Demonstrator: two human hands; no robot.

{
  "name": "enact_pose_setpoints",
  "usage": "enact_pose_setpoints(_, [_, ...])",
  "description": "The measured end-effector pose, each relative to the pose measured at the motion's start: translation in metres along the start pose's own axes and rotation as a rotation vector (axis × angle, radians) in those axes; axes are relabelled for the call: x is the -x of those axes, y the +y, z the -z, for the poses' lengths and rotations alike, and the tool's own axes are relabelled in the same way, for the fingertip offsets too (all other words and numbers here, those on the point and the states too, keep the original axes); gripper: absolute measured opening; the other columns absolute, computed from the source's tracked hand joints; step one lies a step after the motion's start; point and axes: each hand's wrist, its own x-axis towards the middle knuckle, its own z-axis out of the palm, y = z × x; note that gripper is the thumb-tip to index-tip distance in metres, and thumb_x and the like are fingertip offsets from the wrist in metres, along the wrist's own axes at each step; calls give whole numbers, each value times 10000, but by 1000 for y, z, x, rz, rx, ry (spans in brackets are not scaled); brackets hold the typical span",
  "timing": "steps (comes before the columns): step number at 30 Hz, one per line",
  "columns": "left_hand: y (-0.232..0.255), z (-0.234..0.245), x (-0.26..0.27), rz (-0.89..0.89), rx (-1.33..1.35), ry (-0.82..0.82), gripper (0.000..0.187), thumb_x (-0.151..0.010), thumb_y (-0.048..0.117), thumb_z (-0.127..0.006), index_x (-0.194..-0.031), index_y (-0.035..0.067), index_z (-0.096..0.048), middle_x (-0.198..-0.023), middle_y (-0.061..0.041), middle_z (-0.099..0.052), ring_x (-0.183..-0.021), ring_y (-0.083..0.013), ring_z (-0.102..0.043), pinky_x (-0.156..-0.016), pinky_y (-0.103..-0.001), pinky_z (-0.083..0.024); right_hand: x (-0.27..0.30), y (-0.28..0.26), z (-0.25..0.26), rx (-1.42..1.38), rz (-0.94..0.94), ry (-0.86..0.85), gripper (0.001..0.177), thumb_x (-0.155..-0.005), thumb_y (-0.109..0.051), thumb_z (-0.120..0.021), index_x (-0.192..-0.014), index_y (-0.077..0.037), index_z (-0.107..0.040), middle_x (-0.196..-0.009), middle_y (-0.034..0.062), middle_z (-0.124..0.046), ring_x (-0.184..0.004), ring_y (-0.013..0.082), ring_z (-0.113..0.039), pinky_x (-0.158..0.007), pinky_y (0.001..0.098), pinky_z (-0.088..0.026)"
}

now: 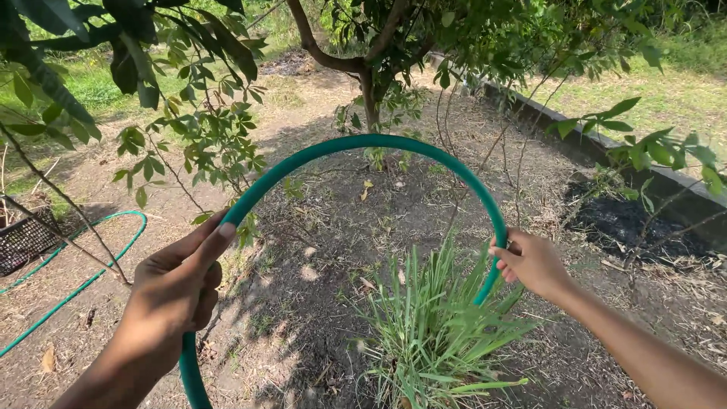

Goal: Water several small trees and bushes in a garden using a green garden hose.

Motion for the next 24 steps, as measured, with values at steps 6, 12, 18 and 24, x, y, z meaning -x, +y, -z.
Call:
enact_pose_setpoints(6, [-3, 3, -2, -13, 23, -48, 420, -953, 356, -647, -1326, 178, -716, -544, 39, -337, -367, -74, -232, -350, -293, -138, 1, -4, -1, -31, -10, 18, 190, -974, -156, -600, -1126, -93, -696, -786, 120, -736, -609, 166, -727, -596, 269, -681])
enact_pose_setpoints(12, [-6, 3, -4, -17, 45, -46, 426, -954, 343, -650, -1335, 164, -713, -549, 39, -342, -364, -74, -245, -348, -289, -141, -1, -5, -1, -5, 2, 20, 180, -974, -170, -615, -1107, -82, -698, -782, 108, -749, -618, 158, -736, -611, 282, -678])
enact_pose_setpoints(18, [-5, 2, -4, -28, 29, -45, 427, -954, 343, -651, -1339, 167, -711, -535, 21, -363, -357, -85, -261, -346, -293, -154, -6, 4, -3, -15, 14, 19, 181, -976, -176, -613, -1102, -79, -701, -782, 107, -750, -616, 157, -735, -611, 291, -681])
enact_pose_setpoints(24, [-5, 5, -3, -65, 42, -84, 439, -948, 338, -648, -1335, 140, -712, -532, 22, -365, -358, -83, -252, -343, -296, -150, -6, 2, -1, -81, 15, 47, 193, -971, -179, -643, -1113, -63, -705, -786, 110, -748, -627, 155, -722, -608, 313, -660])
